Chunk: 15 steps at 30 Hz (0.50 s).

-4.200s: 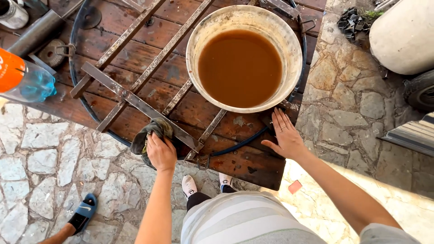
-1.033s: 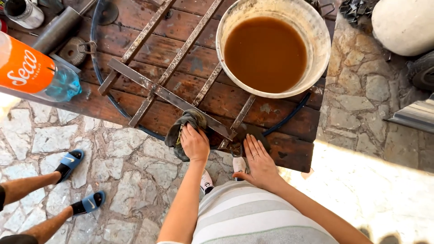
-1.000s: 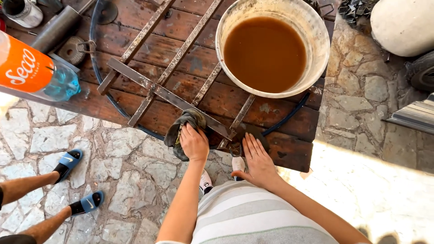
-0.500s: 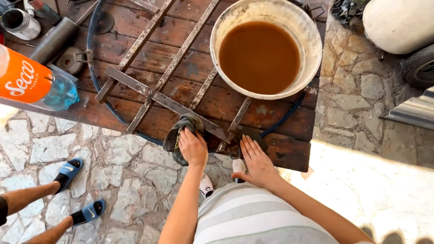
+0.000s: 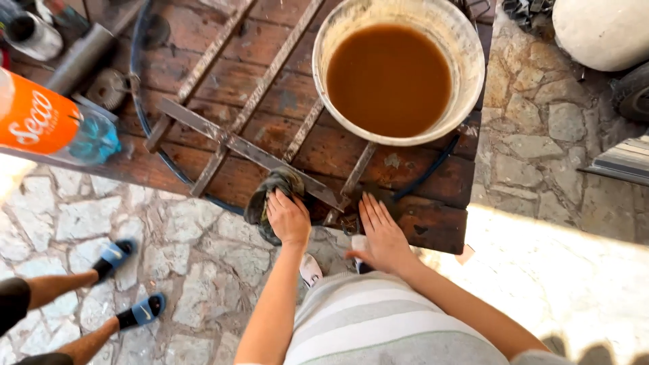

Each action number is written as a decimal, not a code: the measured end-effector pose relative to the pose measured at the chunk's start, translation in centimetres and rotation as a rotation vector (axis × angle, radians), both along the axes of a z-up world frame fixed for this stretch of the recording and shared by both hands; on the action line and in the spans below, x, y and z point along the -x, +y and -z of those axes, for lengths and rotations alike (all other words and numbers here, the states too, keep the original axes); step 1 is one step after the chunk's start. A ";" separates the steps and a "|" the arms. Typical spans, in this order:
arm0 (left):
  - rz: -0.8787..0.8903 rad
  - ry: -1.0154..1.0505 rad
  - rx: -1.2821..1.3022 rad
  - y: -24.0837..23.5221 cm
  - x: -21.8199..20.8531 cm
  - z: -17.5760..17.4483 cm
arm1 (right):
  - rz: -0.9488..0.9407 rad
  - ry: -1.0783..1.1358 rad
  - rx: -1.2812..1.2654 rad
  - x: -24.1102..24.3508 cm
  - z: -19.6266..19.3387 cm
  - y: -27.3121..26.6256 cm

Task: Cleaning and sanding a circular metal frame on a wooden table using a cloth and a sanding block

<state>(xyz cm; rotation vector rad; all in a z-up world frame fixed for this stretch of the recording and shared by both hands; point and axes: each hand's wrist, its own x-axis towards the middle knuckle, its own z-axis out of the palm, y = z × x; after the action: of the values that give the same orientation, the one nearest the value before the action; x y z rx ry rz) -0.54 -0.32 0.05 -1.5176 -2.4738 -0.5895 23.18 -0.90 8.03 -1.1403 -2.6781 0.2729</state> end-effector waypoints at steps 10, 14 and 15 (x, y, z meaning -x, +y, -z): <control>0.019 0.046 -0.044 0.0 0.3 0.9 | 0.020 0.004 0.051 -0.5 -0.1 -0.6; 0.007 0.069 -0.049 0.0 0.2 1.6 | 0.018 -0.020 0.028 -0.5 0.3 0.9; 0.005 0.054 -0.024 -0.3 0.0 1.7 | 0.029 -0.023 0.039 -0.6 0.4 0.7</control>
<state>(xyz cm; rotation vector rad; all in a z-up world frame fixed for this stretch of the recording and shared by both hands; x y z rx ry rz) -0.55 -0.59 -1.64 -1.5112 -2.4148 -0.5693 23.78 -0.23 7.64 -1.1995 -2.6848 0.3108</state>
